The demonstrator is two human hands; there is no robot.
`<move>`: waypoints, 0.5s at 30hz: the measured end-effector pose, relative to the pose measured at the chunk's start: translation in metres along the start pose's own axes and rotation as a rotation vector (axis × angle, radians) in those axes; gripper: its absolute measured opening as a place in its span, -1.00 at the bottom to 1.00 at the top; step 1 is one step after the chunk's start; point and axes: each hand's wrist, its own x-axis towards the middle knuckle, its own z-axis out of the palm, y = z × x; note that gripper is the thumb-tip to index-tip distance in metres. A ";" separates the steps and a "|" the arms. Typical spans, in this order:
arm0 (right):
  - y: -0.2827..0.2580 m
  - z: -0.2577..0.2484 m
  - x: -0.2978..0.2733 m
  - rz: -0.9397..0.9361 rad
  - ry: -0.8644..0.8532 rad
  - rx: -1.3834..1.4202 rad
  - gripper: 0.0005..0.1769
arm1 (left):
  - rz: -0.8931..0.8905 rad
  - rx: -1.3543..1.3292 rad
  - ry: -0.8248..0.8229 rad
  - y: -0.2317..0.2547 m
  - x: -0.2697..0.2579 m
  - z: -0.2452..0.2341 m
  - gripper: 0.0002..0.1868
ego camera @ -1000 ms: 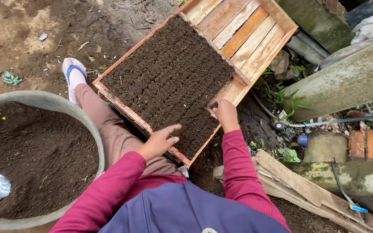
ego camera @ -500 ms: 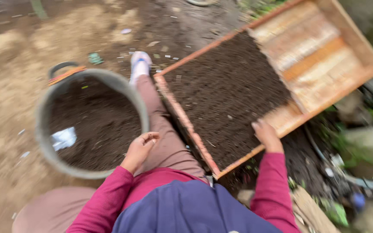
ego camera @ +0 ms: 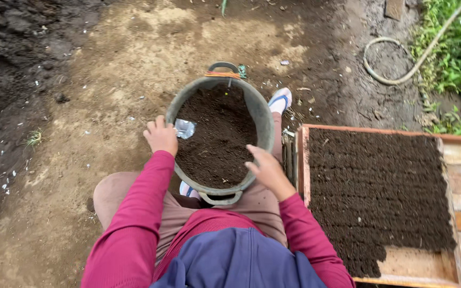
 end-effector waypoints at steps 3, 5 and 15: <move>-0.039 0.013 0.021 -0.069 -0.077 0.117 -0.44 | -0.070 0.063 -0.489 0.014 0.009 0.003 -0.74; -0.043 0.024 0.031 -0.044 -0.121 0.149 -0.45 | -0.094 0.103 -0.546 0.017 0.015 -0.005 -0.85; -0.045 0.039 0.076 -0.016 -0.288 0.215 -0.54 | 0.082 -0.031 -0.185 -0.007 0.019 -0.029 -0.88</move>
